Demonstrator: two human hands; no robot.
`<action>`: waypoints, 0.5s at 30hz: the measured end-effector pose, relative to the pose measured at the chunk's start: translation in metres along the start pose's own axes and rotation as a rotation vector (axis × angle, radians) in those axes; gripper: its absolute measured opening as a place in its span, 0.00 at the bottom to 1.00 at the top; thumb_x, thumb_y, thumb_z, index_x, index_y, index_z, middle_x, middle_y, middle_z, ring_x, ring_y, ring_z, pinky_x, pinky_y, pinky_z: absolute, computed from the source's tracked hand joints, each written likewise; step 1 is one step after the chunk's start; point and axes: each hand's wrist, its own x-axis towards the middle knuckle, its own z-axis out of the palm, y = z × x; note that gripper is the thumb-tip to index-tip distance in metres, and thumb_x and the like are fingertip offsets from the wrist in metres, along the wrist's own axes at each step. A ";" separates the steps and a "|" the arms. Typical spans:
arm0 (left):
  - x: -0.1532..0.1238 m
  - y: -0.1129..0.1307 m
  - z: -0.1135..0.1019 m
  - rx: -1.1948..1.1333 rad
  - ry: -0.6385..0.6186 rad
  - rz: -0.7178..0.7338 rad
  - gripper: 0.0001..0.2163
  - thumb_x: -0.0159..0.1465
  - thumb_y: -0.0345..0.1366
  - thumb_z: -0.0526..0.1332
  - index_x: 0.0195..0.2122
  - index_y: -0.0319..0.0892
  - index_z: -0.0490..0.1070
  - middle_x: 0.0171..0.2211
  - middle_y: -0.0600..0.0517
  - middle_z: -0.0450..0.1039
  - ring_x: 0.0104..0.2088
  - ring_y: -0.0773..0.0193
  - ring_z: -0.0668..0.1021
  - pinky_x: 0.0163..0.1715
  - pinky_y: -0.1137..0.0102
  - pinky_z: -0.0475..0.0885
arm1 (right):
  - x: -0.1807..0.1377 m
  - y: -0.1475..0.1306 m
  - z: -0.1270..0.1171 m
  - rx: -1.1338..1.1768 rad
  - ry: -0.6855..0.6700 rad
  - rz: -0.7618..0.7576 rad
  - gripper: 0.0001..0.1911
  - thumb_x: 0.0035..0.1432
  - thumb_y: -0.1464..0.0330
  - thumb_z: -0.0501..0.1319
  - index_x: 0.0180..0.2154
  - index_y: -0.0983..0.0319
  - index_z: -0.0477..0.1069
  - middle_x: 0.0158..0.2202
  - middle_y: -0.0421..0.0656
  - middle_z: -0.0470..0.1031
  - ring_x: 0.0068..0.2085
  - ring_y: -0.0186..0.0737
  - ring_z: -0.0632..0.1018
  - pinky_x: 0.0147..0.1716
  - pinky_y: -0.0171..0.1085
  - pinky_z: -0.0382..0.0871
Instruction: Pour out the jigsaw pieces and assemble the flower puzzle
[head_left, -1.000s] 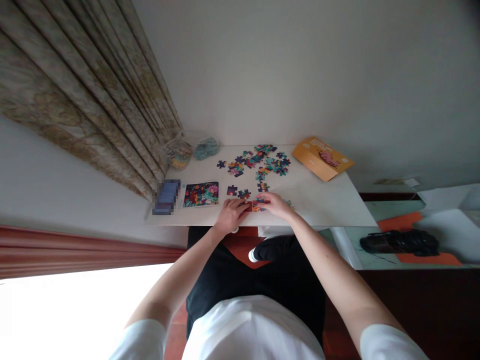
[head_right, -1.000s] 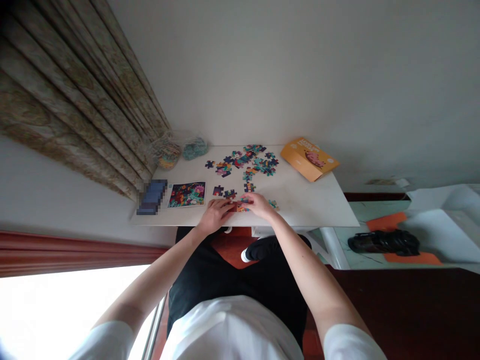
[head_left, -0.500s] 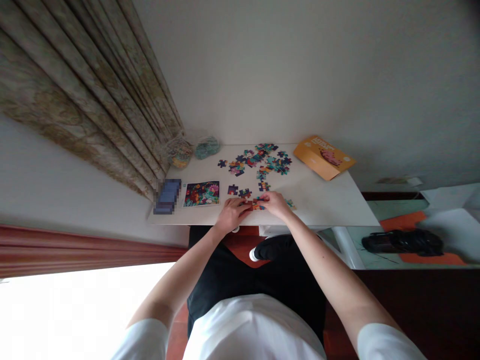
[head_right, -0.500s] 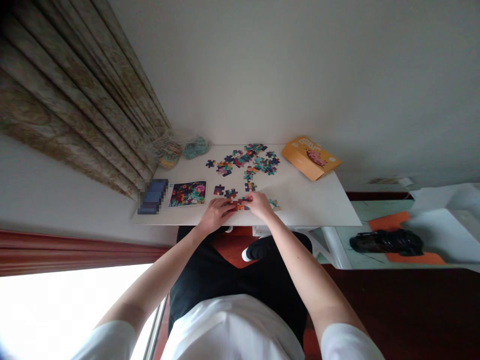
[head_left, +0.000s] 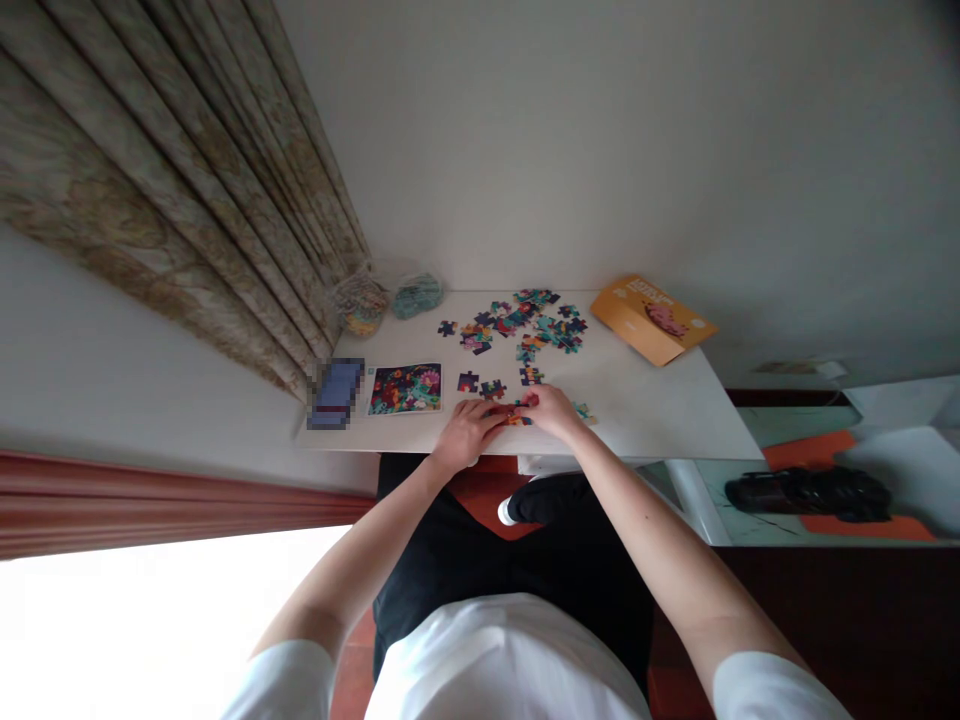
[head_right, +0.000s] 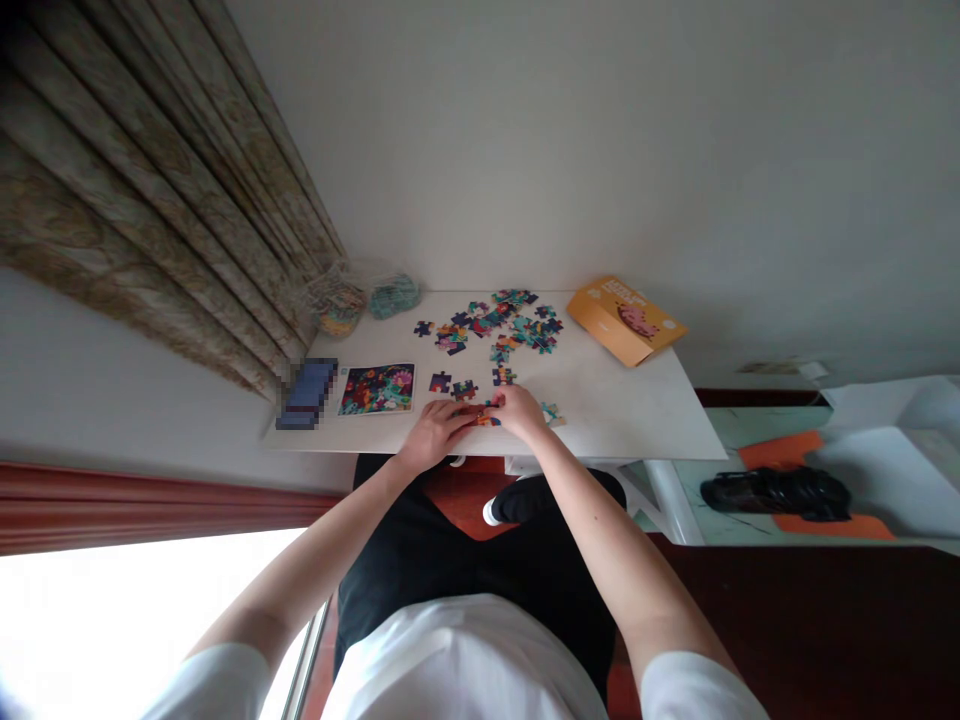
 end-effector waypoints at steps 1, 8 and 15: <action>0.000 0.001 -0.001 0.008 -0.018 0.009 0.15 0.75 0.41 0.57 0.59 0.52 0.76 0.60 0.47 0.75 0.59 0.51 0.74 0.60 0.53 0.66 | 0.000 0.001 0.001 0.008 -0.002 -0.009 0.08 0.53 0.63 0.73 0.32 0.59 0.78 0.30 0.40 0.80 0.32 0.39 0.77 0.30 0.34 0.63; 0.003 0.001 -0.004 0.039 -0.124 0.071 0.18 0.75 0.35 0.55 0.63 0.57 0.72 0.64 0.51 0.72 0.62 0.47 0.71 0.62 0.49 0.61 | -0.008 0.005 0.005 0.032 0.043 -0.065 0.06 0.55 0.65 0.71 0.36 0.57 0.78 0.33 0.40 0.80 0.34 0.39 0.77 0.33 0.35 0.65; 0.004 0.003 -0.005 0.121 -0.134 0.106 0.17 0.75 0.36 0.55 0.62 0.51 0.73 0.65 0.52 0.72 0.62 0.47 0.72 0.60 0.49 0.65 | -0.014 0.013 0.006 0.095 0.056 -0.130 0.05 0.61 0.68 0.68 0.40 0.58 0.81 0.37 0.43 0.82 0.36 0.40 0.80 0.40 0.37 0.73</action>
